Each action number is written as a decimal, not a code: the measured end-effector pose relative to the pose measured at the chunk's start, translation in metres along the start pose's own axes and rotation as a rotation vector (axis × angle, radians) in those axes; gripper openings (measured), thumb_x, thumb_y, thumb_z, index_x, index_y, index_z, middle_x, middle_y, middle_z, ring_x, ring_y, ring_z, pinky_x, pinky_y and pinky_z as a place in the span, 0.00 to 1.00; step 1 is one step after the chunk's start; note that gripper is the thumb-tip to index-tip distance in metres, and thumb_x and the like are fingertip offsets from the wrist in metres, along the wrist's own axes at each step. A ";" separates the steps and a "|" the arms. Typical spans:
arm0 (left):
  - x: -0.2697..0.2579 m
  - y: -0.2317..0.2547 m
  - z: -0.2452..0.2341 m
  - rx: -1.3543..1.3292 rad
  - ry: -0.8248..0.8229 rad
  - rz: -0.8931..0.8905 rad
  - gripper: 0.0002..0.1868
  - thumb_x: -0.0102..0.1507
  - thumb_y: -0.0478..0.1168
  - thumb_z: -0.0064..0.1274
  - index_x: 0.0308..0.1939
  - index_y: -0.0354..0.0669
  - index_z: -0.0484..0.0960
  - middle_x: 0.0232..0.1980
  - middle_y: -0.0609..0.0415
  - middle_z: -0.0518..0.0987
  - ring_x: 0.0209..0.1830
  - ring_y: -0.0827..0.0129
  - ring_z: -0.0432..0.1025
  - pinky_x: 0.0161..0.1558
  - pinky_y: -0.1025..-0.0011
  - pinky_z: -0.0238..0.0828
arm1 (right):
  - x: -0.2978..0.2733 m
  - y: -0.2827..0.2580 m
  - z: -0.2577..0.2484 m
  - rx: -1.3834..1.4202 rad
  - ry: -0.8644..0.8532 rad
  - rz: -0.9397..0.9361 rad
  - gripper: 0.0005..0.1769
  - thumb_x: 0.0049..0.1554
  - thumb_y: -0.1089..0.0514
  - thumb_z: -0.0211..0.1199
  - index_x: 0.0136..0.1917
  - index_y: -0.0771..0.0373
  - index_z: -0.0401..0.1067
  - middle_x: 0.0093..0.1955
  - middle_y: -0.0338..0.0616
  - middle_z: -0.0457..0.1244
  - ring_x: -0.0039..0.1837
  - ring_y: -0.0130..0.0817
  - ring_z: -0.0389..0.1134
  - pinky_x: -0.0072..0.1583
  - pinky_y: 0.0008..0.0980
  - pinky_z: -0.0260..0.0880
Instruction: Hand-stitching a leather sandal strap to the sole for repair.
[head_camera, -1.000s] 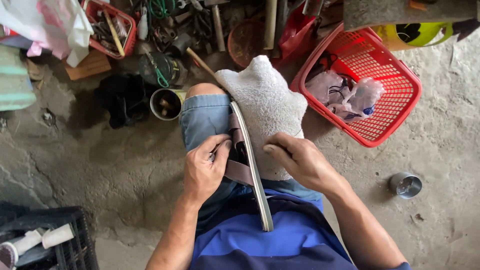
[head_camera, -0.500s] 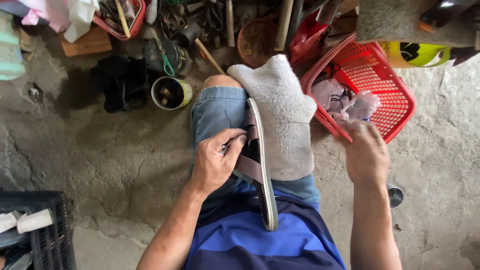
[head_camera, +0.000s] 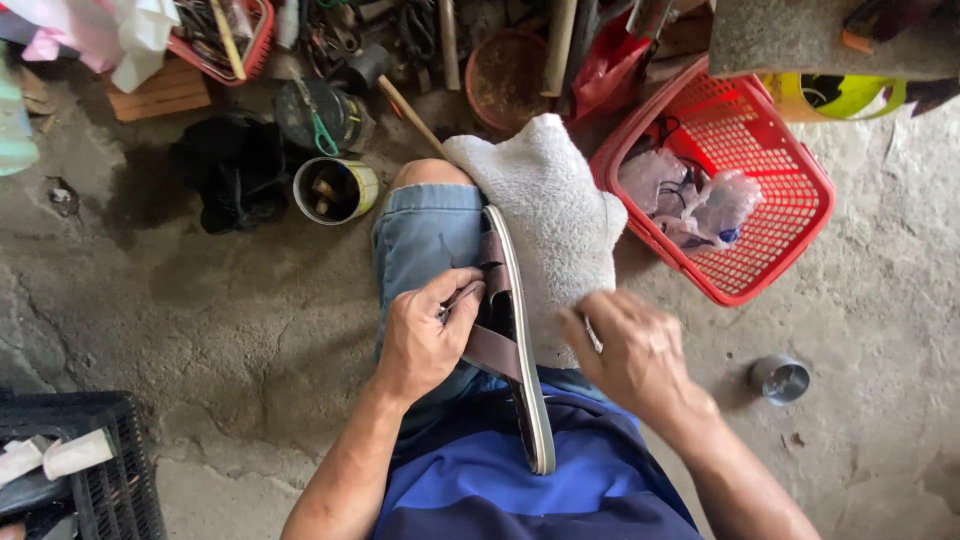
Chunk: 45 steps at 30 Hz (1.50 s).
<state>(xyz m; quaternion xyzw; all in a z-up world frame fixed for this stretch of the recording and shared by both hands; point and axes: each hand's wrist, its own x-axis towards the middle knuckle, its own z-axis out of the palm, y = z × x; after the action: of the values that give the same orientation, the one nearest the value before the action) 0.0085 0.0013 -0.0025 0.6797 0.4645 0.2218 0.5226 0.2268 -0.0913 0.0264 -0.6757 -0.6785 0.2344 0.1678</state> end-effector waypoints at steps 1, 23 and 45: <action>0.002 0.000 0.001 0.002 -0.004 0.007 0.09 0.67 0.36 0.52 0.47 0.37 0.84 0.40 0.55 0.87 0.34 0.73 0.82 0.37 0.76 0.79 | -0.008 0.001 0.006 0.027 0.012 0.016 0.16 0.66 0.55 0.55 0.37 0.58 0.62 0.29 0.38 0.57 0.29 0.33 0.58 0.31 0.39 0.56; -0.036 0.029 -0.088 0.341 0.294 0.102 0.14 0.72 0.28 0.47 0.61 0.24 0.77 0.55 0.33 0.74 0.44 0.45 0.78 0.44 0.58 0.77 | -0.029 0.036 0.073 0.151 0.216 -0.457 0.14 0.64 0.58 0.51 0.60 0.60 0.73 0.71 0.63 0.62 0.48 0.56 0.71 0.44 0.45 0.70; -0.006 0.095 -0.037 0.896 -0.124 0.376 0.16 0.66 0.42 0.59 0.59 0.52 0.84 0.34 0.61 0.72 0.20 0.70 0.72 0.14 0.67 0.68 | -0.072 0.047 0.074 0.772 0.348 -0.247 0.38 0.64 0.48 0.63 0.80 0.56 0.52 0.79 0.63 0.53 0.82 0.57 0.55 0.83 0.59 0.57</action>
<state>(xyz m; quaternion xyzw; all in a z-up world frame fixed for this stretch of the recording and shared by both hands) 0.0151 0.0129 0.0987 0.9218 0.3514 0.0499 0.1560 0.2283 -0.1706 -0.0541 -0.5065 -0.5787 0.3316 0.5464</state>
